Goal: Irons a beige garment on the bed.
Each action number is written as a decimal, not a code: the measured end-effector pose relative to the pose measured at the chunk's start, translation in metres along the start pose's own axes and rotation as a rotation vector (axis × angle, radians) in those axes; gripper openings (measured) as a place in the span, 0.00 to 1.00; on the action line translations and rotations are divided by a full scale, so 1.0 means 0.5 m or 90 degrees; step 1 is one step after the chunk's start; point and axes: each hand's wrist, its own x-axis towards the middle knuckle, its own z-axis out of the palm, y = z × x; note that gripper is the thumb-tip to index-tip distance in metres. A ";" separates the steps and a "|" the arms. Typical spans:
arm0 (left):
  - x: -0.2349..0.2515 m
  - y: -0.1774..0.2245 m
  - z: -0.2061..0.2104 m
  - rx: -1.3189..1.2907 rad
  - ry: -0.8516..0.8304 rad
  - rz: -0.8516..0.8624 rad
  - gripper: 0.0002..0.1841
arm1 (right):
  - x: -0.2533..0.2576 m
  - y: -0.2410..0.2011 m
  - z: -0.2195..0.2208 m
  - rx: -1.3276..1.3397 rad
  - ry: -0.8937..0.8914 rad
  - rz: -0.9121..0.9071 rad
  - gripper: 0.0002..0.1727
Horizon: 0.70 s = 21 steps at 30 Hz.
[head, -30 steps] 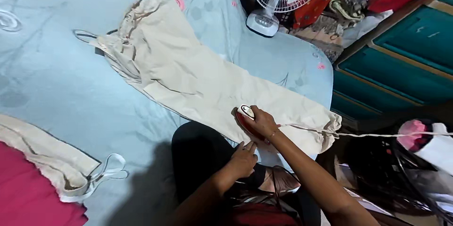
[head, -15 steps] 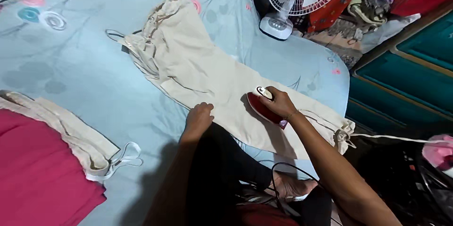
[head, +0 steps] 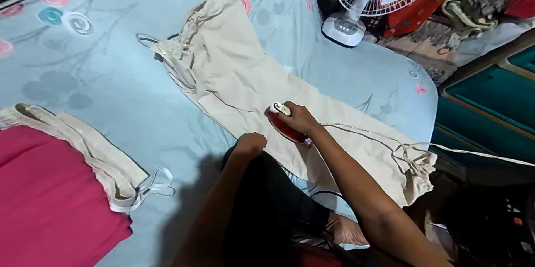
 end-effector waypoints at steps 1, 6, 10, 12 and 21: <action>-0.009 -0.004 0.001 -0.017 0.007 0.006 0.20 | -0.003 0.003 -0.001 -0.006 -0.029 -0.025 0.25; -0.042 -0.022 0.033 -0.071 0.106 0.042 0.21 | -0.010 -0.006 0.012 -0.029 -0.037 -0.040 0.25; -0.053 -0.021 0.050 -0.075 0.158 0.043 0.21 | -0.002 -0.029 0.028 -0.018 -0.024 -0.025 0.27; -0.060 -0.018 0.054 -0.084 0.177 0.029 0.20 | -0.007 -0.030 0.024 -0.034 -0.087 -0.067 0.27; -0.062 0.015 0.039 -0.140 0.212 0.004 0.21 | -0.173 0.118 -0.080 -0.080 -0.028 0.041 0.28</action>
